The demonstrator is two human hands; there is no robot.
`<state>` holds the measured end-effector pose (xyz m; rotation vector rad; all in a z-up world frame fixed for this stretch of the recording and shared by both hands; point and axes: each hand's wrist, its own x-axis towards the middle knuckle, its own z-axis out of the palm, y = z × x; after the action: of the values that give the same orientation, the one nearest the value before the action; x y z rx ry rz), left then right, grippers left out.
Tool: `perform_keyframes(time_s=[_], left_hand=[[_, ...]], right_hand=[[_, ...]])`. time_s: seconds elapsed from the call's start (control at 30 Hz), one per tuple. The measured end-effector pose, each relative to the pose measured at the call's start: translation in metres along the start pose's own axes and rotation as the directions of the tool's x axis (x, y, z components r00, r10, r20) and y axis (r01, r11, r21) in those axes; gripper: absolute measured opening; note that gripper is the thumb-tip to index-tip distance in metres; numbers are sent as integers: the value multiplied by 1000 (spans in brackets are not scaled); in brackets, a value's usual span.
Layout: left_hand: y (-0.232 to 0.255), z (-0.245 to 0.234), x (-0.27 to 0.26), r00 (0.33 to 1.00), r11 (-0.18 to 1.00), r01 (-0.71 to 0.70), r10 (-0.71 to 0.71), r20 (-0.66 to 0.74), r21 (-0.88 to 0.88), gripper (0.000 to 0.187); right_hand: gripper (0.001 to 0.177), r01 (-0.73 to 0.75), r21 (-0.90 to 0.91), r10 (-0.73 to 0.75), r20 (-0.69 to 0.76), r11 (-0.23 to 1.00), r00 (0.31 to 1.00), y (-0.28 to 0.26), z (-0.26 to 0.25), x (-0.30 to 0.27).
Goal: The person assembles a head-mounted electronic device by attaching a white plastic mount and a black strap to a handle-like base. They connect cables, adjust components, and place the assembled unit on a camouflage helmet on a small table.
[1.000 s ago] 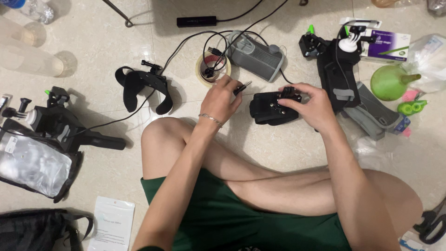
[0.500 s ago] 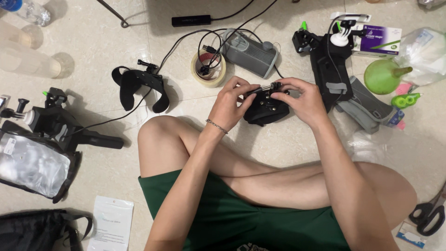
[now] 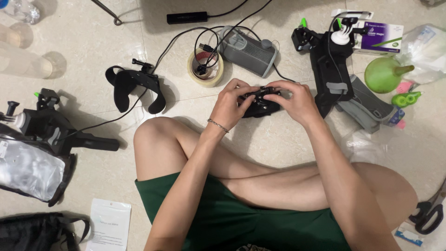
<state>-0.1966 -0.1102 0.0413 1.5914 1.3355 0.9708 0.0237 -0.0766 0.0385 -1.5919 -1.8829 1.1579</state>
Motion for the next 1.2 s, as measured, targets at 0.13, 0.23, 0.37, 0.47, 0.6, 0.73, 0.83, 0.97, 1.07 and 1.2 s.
perform_keyframes(time_s=[0.13,0.23,0.37,0.47,0.6,0.73,0.83,0.97,1.07,1.2], left_hand=[[-18,8,1,986,978,153,-160,-42,-143,26],[-27,14,-1,994,985,74,-86,-72,-154,25],[-35,18,-3,993,992,25,-39,-108,-127,32],[-38,22,0,991,952,60,-92,-93,-300,48],[-42,25,0,979,921,110,-165,-118,-373,59],[-53,26,0,902,880,364,-415,-120,-307,29],[-60,28,0,897,862,402,-438,-54,-310,20],[-61,28,-1,963,890,170,-241,-118,-423,18],[-57,28,-2,977,922,67,-137,-161,-380,26],[-59,32,-2,927,869,303,-364,-90,-390,30]], right_hand=[[31,95,-31,-96,-11,995,995,2,5,4],[30,114,-48,-113,8,992,994,5,10,6],[31,104,8,-104,6,995,995,13,14,9],[31,115,13,-115,-10,993,993,19,18,11],[32,79,65,-79,0,995,997,22,22,13],[32,20,63,-20,0,998,1000,18,20,12],[32,18,56,-18,2,998,1000,14,20,11],[33,1,-13,-1,-6,1000,1000,11,19,10],[34,-24,-25,24,0,999,1000,13,19,11],[35,42,-23,-42,-12,999,999,17,21,12]])
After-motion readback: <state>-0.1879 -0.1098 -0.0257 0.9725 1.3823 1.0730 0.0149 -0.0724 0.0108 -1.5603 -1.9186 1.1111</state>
